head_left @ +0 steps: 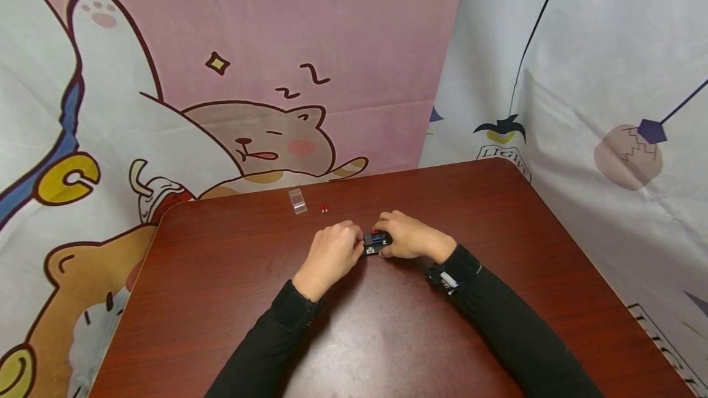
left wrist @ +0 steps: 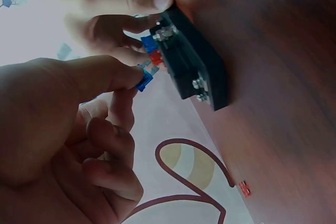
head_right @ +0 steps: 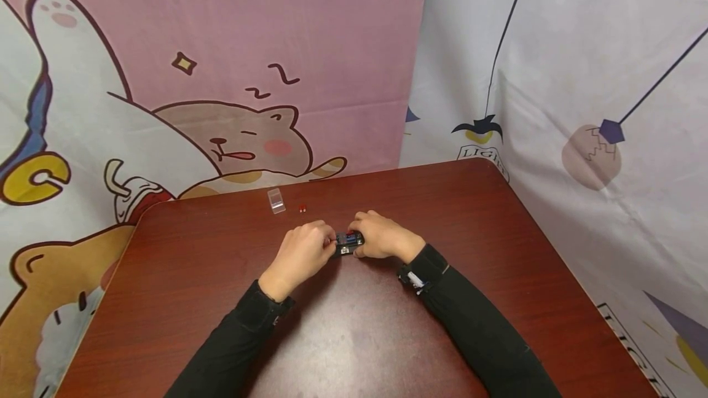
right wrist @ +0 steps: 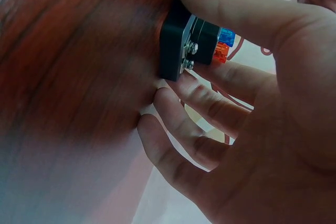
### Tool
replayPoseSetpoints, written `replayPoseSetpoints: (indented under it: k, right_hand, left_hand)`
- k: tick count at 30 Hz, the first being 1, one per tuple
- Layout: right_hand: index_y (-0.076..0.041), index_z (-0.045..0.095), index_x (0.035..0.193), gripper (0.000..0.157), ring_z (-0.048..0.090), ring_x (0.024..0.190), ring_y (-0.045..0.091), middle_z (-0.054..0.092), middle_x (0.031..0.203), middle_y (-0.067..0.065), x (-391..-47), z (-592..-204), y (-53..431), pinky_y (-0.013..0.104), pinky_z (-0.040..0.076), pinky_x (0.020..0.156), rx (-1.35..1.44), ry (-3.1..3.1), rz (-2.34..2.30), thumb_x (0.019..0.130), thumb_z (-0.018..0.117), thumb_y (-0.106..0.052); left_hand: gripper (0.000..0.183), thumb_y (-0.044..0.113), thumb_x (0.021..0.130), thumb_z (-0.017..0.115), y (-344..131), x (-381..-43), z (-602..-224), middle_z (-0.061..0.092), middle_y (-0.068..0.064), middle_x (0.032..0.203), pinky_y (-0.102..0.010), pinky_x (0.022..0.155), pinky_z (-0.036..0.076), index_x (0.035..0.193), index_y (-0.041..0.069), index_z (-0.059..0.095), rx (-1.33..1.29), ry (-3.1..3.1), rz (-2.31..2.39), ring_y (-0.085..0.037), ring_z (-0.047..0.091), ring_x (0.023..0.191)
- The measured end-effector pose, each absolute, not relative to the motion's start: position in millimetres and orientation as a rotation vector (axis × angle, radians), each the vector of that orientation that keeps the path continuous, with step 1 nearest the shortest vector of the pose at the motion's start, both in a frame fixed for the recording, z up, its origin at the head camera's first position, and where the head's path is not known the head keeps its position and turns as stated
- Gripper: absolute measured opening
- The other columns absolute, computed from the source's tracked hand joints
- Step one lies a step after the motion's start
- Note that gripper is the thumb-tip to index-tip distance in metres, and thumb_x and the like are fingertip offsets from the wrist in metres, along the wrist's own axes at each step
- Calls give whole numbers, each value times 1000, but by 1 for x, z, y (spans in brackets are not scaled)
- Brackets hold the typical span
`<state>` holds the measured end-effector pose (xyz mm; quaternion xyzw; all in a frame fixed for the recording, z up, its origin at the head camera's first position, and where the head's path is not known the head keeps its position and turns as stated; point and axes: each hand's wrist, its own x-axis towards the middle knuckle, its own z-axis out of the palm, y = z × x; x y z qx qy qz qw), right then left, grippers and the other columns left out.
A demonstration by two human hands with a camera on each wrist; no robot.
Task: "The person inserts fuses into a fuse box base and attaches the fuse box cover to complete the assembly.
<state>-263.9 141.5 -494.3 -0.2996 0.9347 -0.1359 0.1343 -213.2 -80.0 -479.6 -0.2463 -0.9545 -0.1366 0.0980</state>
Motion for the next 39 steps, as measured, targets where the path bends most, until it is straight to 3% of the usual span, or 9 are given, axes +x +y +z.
replayPoseSetpoints:
  k: [26, 32, 39]
  right_hand:
    - [-12, 71, 144, 58, 59, 123, 23, 66, 132, 3, -265, -498, 141, 44, 54, 107, -888, 2731, -397, 93, 90, -32]
    - [-12, 70, 144, 58, 59, 122, 23, 66, 132, 3, -264, -497, 141, 43, 54, 106, -881, 2725, -397, 93, 90, -32]
    - [-12, 71, 142, 57, 59, 123, 23, 66, 131, 3, -263, -495, 140, 44, 54, 106, -883, 2725, -400, 93, 91, -32]
  left_hand:
    - [8, 18, 98, 84, -76, -217, -497, 68, 2, 87, -36, 55, 52, 95, 13, 78, -715, -2780, -294, -19, 70, 68]
    - [11, 17, 99, 81, -77, -217, -496, 66, 2, 82, -34, 53, 49, 89, 14, 78, -712, -2778, -334, -17, 66, 64]
    - [8, 18, 100, 81, -77, -218, -497, 67, 3, 83, -34, 54, 51, 93, 14, 81, -707, -2797, -362, -15, 66, 65]
